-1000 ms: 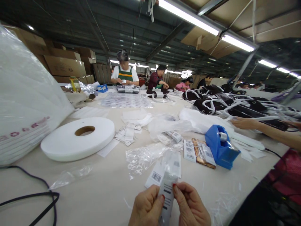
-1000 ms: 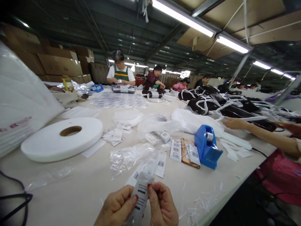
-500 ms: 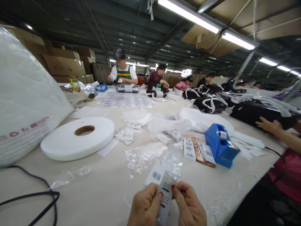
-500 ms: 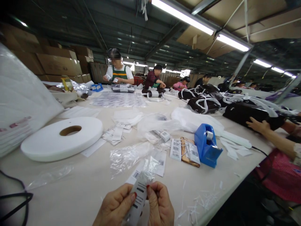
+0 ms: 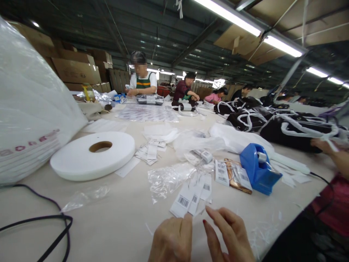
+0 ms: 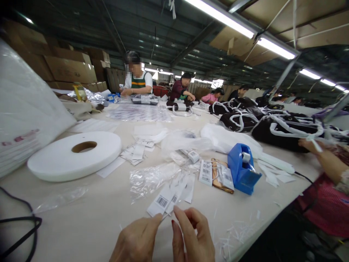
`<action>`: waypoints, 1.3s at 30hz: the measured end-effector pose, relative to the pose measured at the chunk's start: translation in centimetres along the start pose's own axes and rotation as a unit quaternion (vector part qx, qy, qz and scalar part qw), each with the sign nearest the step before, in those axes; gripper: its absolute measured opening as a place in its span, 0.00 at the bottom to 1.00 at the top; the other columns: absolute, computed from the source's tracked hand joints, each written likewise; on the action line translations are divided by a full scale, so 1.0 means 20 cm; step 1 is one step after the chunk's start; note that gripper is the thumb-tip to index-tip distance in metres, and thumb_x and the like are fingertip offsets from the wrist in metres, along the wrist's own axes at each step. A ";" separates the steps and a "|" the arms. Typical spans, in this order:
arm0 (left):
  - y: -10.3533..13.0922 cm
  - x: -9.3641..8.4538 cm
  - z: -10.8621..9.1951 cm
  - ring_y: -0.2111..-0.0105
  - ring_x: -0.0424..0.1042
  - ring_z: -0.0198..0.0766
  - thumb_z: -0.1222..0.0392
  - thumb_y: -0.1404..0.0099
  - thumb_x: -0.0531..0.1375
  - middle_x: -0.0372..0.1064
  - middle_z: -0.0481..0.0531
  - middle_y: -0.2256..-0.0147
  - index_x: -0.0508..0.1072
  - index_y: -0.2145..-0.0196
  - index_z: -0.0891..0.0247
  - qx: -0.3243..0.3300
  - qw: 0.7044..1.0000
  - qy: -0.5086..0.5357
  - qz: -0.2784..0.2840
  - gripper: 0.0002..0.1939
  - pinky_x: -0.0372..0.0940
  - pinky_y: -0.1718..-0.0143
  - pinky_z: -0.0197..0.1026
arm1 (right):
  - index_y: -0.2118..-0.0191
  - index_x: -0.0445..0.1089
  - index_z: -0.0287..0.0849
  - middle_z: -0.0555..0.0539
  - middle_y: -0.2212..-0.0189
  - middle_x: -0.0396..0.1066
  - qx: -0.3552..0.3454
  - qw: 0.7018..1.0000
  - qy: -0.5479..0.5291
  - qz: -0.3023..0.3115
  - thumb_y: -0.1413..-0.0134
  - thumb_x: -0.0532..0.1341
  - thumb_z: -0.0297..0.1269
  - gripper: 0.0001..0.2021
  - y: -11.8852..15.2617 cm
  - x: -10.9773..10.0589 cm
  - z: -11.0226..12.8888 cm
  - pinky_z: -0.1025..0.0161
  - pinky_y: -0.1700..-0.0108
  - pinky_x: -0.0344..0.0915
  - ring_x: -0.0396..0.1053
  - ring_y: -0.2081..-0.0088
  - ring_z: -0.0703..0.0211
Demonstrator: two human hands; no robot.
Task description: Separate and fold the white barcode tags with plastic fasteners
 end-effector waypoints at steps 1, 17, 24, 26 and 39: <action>0.00 -0.01 -0.02 0.81 0.69 0.41 0.73 0.44 0.48 0.68 0.54 0.79 0.67 0.61 0.74 0.022 0.999 -0.032 -0.012 0.14 0.62 0.80 0.40 | 0.54 0.68 0.44 0.42 0.57 0.62 -0.052 0.998 0.027 0.023 0.46 0.56 0.27 0.14 -0.03 0.00 0.03 0.60 0.60 0.64 0.66 0.59 0.54; -0.02 -0.02 -0.13 0.85 0.64 0.39 0.75 0.47 0.51 0.66 0.52 0.83 0.69 0.69 0.74 0.119 0.983 -0.131 -0.042 0.09 0.56 0.84 0.40 | 0.68 0.73 0.45 0.52 0.77 0.73 -0.197 0.973 -0.056 0.108 0.42 0.52 0.32 0.12 -0.08 0.06 0.08 0.53 0.50 0.55 0.69 0.66 0.60; -0.01 -0.02 -0.15 0.83 0.67 0.41 0.76 0.47 0.53 0.69 0.56 0.80 0.70 0.67 0.77 0.138 0.978 -0.149 -0.050 0.10 0.59 0.84 0.40 | 0.60 0.71 0.43 0.44 0.64 0.75 -0.258 0.956 0.071 0.117 0.51 0.62 0.31 0.10 -0.07 -0.01 0.05 0.47 0.48 0.52 0.66 0.56 0.51; 0.00 -0.02 -0.16 0.81 0.70 0.42 0.76 0.47 0.53 0.71 0.59 0.78 0.70 0.66 0.77 0.142 0.976 -0.160 -0.049 0.10 0.61 0.82 0.41 | 0.59 0.71 0.43 0.43 0.63 0.75 -0.261 0.952 0.112 0.114 0.52 0.63 0.30 0.11 -0.07 -0.03 0.03 0.46 0.47 0.51 0.66 0.55 0.50; -0.08 -0.06 0.03 0.66 0.73 0.47 0.49 0.37 0.47 0.75 0.60 0.65 0.71 0.61 0.67 -0.022 0.984 0.177 -0.032 0.21 0.67 0.68 0.46 | 0.72 0.72 0.49 0.55 0.81 0.76 -0.263 0.959 0.105 -0.003 0.47 0.59 0.29 0.08 0.01 -0.13 0.06 0.51 0.51 0.58 0.72 0.73 0.59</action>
Point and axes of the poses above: each hand's wrist, its own y-axis away from the middle knuckle, its own x-axis out of the palm, z = x × y, the point moved 9 cm from there along -y, towards the middle knuckle
